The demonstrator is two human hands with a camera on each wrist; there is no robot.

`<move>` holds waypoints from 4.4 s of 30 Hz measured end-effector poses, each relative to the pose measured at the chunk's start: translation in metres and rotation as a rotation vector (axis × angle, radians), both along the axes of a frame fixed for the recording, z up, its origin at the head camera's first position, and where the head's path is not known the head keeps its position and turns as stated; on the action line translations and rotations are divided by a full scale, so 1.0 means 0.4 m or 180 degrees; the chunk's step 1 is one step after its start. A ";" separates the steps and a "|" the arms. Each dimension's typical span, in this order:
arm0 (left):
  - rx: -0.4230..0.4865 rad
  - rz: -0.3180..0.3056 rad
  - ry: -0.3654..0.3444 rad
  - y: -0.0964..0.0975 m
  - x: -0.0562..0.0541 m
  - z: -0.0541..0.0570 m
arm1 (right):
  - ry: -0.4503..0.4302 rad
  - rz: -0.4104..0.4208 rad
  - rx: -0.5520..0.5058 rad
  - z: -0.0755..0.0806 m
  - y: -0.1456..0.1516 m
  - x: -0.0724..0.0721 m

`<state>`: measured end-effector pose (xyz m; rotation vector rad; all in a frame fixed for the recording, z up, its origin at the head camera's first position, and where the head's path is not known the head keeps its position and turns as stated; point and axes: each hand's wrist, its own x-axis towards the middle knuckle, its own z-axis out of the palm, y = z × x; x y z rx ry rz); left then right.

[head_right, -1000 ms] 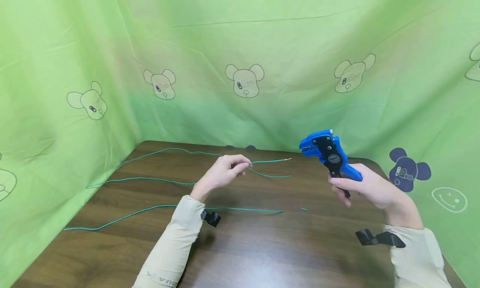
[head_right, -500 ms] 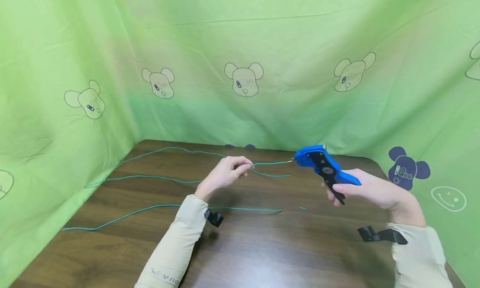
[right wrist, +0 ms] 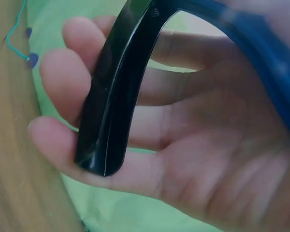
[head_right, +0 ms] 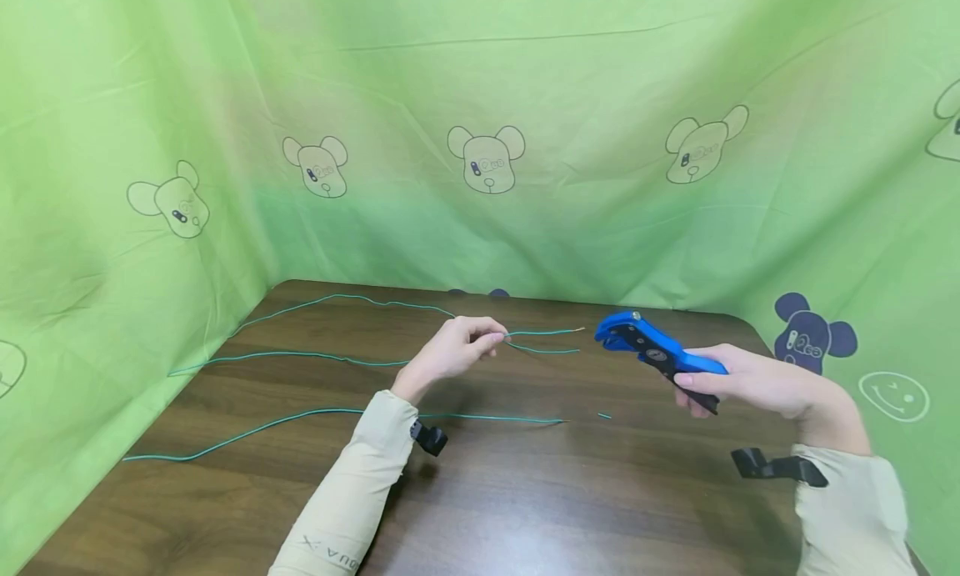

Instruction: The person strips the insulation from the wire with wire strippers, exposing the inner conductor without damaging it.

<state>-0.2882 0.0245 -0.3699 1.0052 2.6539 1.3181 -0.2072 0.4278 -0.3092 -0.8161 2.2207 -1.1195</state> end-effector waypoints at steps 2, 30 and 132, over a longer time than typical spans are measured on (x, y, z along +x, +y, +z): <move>-0.0028 -0.0004 -0.0017 0.002 0.000 -0.002 | -0.0003 -0.0012 0.0047 -0.006 0.001 -0.006; -0.1209 -0.0246 -0.0268 0.071 -0.008 -0.102 | -0.0925 -0.0779 0.0534 -0.080 0.010 -0.035; -0.0733 -0.0096 0.0513 0.118 0.005 -0.035 | -0.0410 -0.0712 -0.0334 -0.109 -0.051 -0.074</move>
